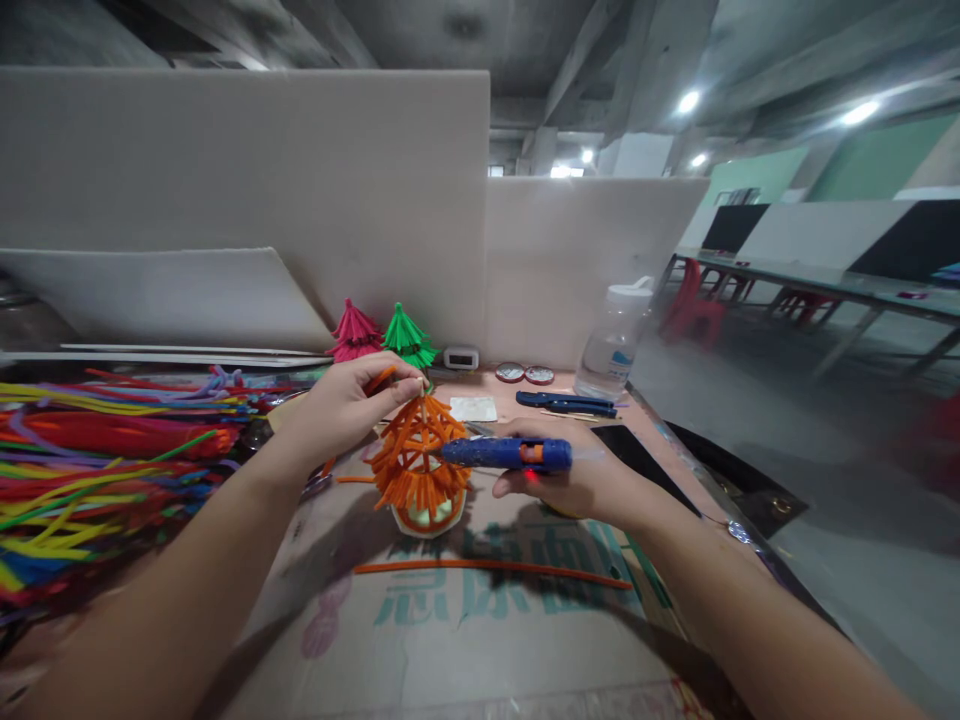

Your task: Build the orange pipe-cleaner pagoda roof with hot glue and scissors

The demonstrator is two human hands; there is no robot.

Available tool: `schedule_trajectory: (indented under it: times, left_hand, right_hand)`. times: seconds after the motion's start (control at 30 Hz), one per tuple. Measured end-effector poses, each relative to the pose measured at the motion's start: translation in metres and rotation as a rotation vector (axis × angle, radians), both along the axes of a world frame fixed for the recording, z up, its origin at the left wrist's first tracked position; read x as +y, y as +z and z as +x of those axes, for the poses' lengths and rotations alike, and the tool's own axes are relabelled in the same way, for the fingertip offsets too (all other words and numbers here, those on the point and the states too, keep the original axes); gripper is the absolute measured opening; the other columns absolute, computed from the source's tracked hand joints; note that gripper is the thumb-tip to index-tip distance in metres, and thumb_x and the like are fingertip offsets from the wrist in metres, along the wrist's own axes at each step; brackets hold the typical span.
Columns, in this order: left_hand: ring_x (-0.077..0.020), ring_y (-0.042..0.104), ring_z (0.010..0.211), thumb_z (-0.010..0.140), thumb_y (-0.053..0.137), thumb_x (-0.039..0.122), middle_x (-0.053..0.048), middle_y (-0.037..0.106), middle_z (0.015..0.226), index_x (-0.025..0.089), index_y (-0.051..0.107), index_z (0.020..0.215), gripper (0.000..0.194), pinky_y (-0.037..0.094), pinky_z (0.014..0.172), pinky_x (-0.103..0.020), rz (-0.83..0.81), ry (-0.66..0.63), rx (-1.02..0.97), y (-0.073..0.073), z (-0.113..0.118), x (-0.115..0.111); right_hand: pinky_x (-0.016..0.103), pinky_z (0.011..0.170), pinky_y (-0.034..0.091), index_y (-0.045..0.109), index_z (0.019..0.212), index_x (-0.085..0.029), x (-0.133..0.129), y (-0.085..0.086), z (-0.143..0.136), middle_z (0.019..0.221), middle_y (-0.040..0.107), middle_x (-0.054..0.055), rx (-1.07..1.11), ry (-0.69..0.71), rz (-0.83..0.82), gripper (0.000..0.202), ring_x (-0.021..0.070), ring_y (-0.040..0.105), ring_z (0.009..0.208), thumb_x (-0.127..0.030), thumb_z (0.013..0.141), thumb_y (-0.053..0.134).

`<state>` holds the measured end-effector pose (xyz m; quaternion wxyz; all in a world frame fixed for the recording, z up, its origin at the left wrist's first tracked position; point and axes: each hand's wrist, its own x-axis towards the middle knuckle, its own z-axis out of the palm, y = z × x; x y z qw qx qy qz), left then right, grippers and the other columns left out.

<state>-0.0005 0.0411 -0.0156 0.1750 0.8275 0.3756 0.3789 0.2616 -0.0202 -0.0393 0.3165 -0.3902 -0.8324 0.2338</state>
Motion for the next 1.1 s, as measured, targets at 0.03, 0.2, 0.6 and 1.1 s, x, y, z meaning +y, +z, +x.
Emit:
schedule_trajectory:
  times: [0.03,0.2,0.6,1.1]
  left_hand:
    - [-0.0162,0.061,0.078,0.092,0.058,0.037,-0.003,0.069,0.087,0.017,0.071,0.091,0.024,0.045,0.07,-0.027,0.0,-0.002,-0.002,0.0,0.0,0.0]
    - [-0.0155,0.06,0.079,0.092,0.058,0.037,-0.003,0.069,0.088,0.017,0.072,0.091,0.025,0.045,0.07,-0.026,-0.008,-0.007,-0.013,0.0,-0.001,0.0]
    - [-0.0163,0.061,0.078,0.091,0.058,0.038,-0.004,0.069,0.087,0.017,0.072,0.091,0.025,0.045,0.07,-0.027,-0.016,-0.001,-0.011,0.001,-0.001,-0.001]
    - [-0.0181,0.062,0.081,0.091,0.056,0.042,-0.004,0.069,0.09,0.018,0.071,0.094,0.028,0.045,0.07,-0.028,-0.091,0.009,-0.029,0.001,-0.003,-0.004]
  right_hand:
    - [0.031,0.067,0.055,0.071,0.1,-0.023,0.001,-0.002,0.0,0.088,0.076,0.005,0.015,0.015,-0.01,0.03,0.0226,0.072,0.077,-0.047,0.082,0.071]
    - [0.03,0.067,0.053,0.071,0.095,-0.019,0.001,-0.004,-0.001,0.08,0.075,0.005,0.009,-0.008,0.054,0.034,0.02,0.069,0.07,-0.05,0.08,0.073]
    - [0.03,0.07,0.056,0.074,0.1,-0.024,-0.002,0.004,0.001,0.089,0.076,0.005,-0.048,-0.045,0.095,0.034,0.0229,0.07,0.079,-0.051,0.08,0.073]
    - [0.03,0.064,0.051,0.064,0.081,-0.019,0.023,-0.027,0.03,0.074,0.07,0.006,0.256,-0.066,-0.256,0.048,0.0209,0.065,0.07,-0.067,0.082,0.061]
